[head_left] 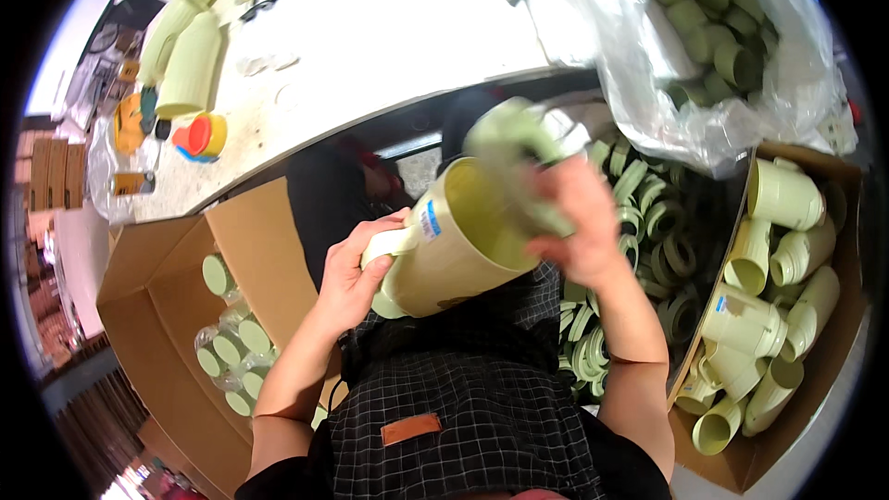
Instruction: The person places plastic pitchers into plastic bags and puts them into a large cardboard box. They fold the flaps of a cardboard box and apply tape using a tape dispenser. They take more pitchers from a container and place them onto the work surface.
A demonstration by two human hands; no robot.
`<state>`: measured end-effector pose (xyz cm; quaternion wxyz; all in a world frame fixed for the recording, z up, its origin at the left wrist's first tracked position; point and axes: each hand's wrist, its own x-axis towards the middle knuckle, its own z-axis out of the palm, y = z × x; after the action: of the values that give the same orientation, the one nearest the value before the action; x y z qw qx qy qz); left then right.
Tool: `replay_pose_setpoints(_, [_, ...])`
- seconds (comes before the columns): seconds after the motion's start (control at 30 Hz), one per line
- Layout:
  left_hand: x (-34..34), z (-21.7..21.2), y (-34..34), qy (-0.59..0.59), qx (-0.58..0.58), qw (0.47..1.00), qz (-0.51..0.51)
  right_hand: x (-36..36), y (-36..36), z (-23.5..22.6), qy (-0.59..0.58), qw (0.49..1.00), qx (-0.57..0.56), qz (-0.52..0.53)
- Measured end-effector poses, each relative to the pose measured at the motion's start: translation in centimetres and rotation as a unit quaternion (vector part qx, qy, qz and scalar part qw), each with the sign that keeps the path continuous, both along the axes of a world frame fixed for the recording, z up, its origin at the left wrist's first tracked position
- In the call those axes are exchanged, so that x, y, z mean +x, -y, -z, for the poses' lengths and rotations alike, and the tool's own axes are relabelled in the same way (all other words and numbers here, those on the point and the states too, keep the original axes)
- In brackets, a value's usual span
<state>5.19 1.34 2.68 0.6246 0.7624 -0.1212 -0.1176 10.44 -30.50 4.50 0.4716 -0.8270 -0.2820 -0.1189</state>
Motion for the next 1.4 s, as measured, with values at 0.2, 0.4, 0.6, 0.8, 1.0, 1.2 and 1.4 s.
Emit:
replay_pose_setpoints(0.2, [-1.2, -0.5, -2.4, -0.031, -0.002, 0.998, -0.047, -0.8, -4.4, -0.2, 0.027, 0.990, -0.035, -0.135])
replay_pose_setpoints(0.4, [-2.2, 0.2, -3.7, -0.050, -0.025, 0.998, -0.036, -2.2, -5.7, -0.4, 0.009, 0.988, -0.022, -0.153])
replay_pose_setpoints(0.6, [-3.3, -0.8, -2.6, -0.009, 0.056, 0.996, -0.063, -3.6, -5.8, -1.1, -0.059, 0.992, -0.018, -0.109])
replay_pose_setpoints(0.8, [-4.0, -1.4, -1.0, 0.061, 0.124, 0.990, -0.035, 3.7, -5.5, -5.6, -0.168, 0.982, 0.038, -0.082])
replay_pose_setpoints(1.0, [-4.1, -0.8, -0.9, 0.069, 0.164, 0.984, -0.027, 5.2, -9.6, -1.4, -0.385, 0.895, -0.013, -0.223])
replay_pose_setpoints(1.2, [-3.9, -1.0, -1.4, 0.080, 0.147, 0.983, -0.074, 3.6, -6.9, 1.9, -0.369, 0.914, -0.075, -0.151])
replay_pose_setpoints(1.4, [1.2, -6.3, -1.0, 0.244, 0.179, 0.953, -0.004, 5.8, -7.2, 1.8, -0.419, 0.891, 0.049, -0.168])
